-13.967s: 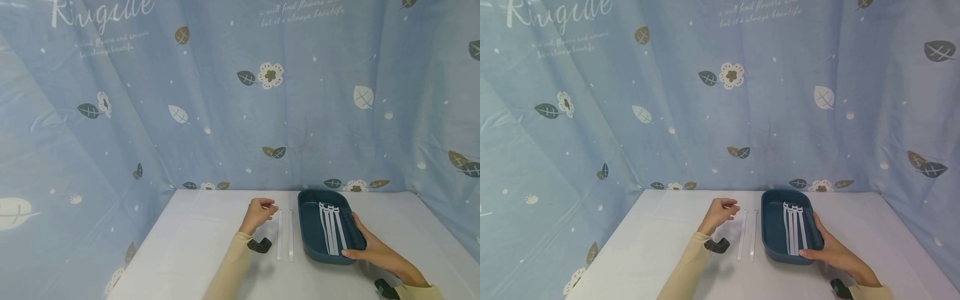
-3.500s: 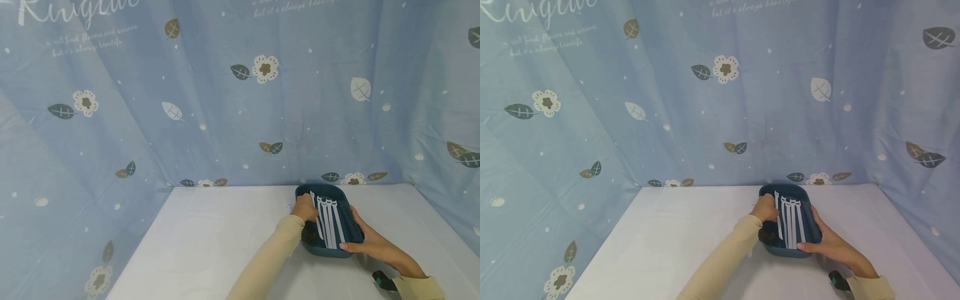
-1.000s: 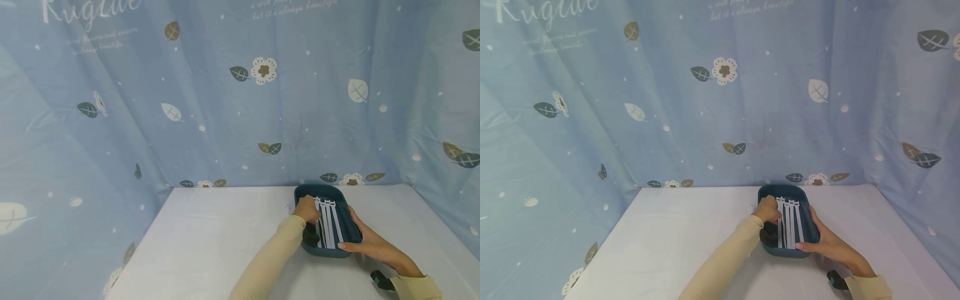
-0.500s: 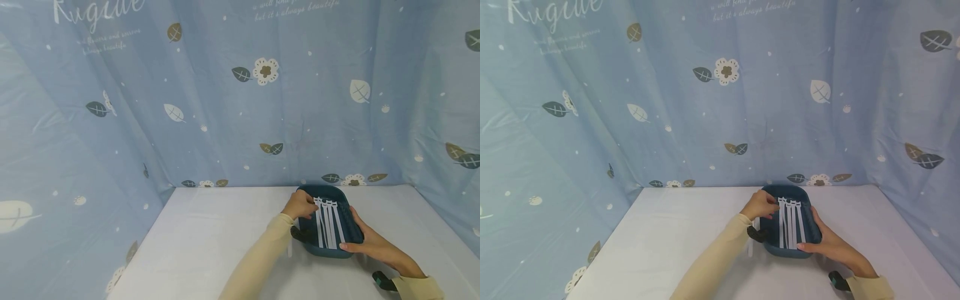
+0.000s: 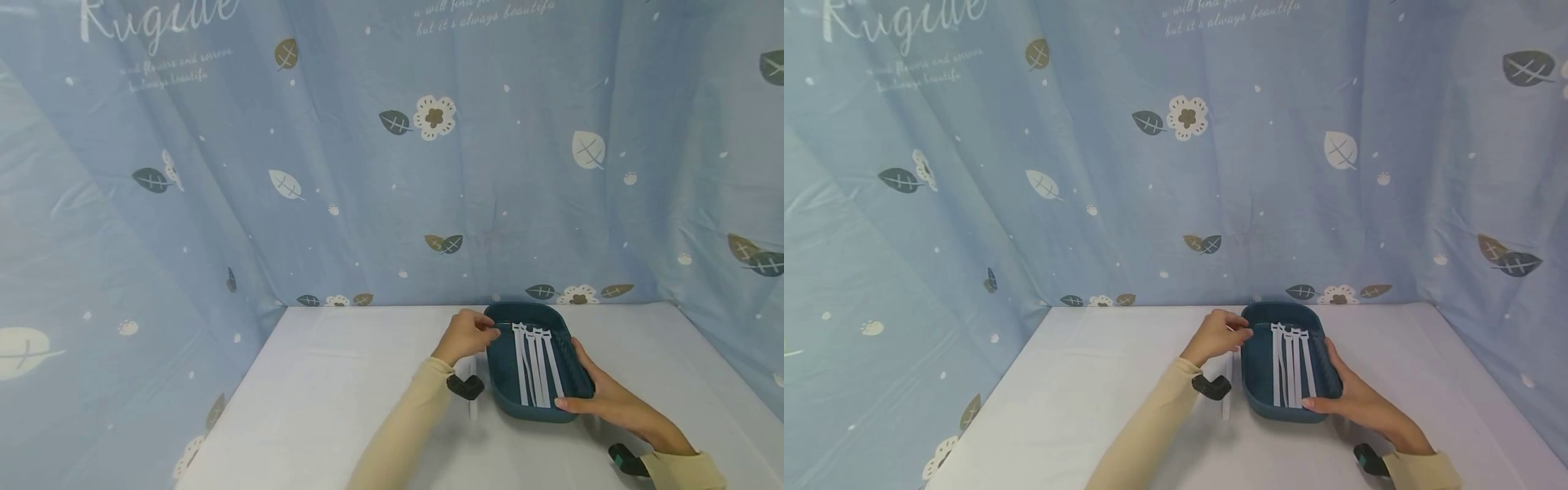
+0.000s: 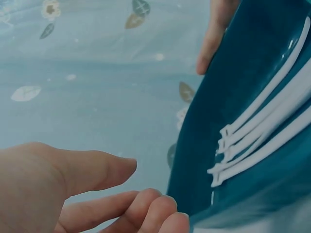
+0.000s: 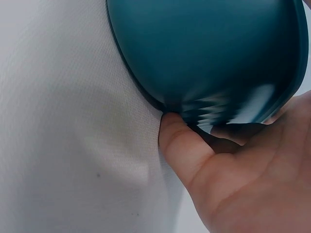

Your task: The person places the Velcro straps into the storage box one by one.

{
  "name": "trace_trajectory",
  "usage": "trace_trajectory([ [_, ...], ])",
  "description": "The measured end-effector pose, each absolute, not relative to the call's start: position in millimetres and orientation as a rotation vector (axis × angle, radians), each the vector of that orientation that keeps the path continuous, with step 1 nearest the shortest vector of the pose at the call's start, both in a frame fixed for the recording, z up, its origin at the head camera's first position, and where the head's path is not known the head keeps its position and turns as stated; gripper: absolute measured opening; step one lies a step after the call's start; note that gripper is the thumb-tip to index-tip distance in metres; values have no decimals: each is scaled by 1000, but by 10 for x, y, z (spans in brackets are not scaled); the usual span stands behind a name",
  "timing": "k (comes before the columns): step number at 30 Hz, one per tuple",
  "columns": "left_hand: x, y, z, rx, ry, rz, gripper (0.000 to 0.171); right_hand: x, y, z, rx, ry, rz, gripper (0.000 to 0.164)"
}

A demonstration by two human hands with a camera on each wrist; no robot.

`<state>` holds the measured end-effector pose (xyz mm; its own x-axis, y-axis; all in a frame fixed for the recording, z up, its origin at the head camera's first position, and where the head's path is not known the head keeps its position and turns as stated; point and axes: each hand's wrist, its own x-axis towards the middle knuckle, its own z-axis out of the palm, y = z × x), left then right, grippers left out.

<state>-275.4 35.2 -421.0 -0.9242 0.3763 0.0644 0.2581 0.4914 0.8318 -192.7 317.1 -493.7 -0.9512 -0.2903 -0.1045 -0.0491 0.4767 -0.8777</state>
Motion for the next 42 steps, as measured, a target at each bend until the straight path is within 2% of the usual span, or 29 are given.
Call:
trace_trajectory([
  [19, -2711, -14, -4405, 457, 2695, 1544, 28, -1931, 3177, -4957, -301, 2469, -1486, 123],
  [42, -2694, -88, -4689, 365, 2759, 1485, 31, -1945, 3175, -4944, -245, 2472, -1436, 123],
])
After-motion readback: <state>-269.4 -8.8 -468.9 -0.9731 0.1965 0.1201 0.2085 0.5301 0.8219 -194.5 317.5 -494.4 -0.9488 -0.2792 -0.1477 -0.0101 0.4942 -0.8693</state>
